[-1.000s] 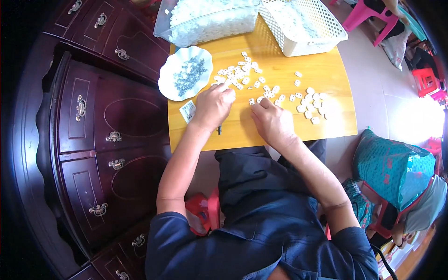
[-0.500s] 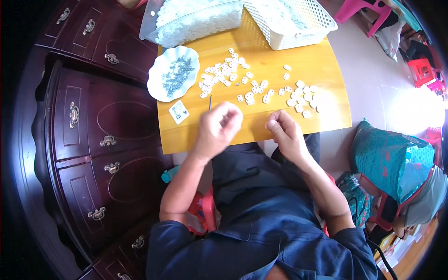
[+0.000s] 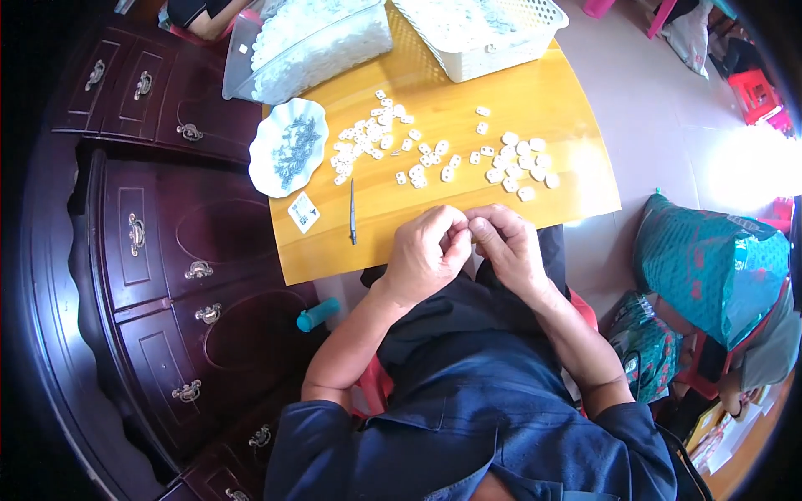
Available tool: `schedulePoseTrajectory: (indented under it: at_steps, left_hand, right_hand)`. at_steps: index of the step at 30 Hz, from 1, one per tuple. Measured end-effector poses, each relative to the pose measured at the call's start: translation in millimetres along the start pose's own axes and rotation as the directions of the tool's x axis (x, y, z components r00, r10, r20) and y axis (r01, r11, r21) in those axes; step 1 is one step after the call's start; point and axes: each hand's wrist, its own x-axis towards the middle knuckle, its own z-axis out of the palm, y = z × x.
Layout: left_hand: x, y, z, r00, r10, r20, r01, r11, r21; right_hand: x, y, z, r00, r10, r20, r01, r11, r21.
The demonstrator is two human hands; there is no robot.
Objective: Assembling small plastic components at a workshop table.
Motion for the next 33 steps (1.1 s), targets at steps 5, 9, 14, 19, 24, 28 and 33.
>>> schedulePoseTrajectory:
  at_steps: [5,9,14,19,24,28,33]
  left_hand:
    - [6,7,5,0.998,-0.059,0.000,0.059,0.993,-0.106]
    - [8,10,8,0.988,-0.155,0.023,0.156,0.960,-0.233]
    - [11,12,11,0.955,-0.296,0.033,0.277,0.841,-0.465]
    - [11,7,19,0.946,-0.325,0.014,0.272,0.767,-0.582]
    - [10,3,22,0.940,-0.339,0.040,0.289,0.731,-0.618]
    - [9,0,20,0.942,-0.332,0.054,0.300,0.758,-0.579]
    - [11,-1,19,0.952,-0.300,0.052,0.286,0.822,-0.492]
  right_hand:
    - [1,0,-10,0.977,0.211,0.043,-0.211,0.900,0.380]
    - [3,-3,-12,0.978,0.207,0.036,-0.199,0.861,0.467]
    - [2,-1,-13,0.979,0.205,-0.013,-0.161,0.806,0.570]
    - [-1,-7,-11,0.972,0.233,-0.020,-0.176,0.785,0.594]
    - [-1,-6,-8,0.975,0.222,-0.023,-0.158,0.759,0.631]
    - [-2,-7,-12,0.973,0.230,0.012,-0.185,0.751,0.633]
    - [-2,-6,-13,0.969,0.246,0.006,-0.201,0.778,0.595]
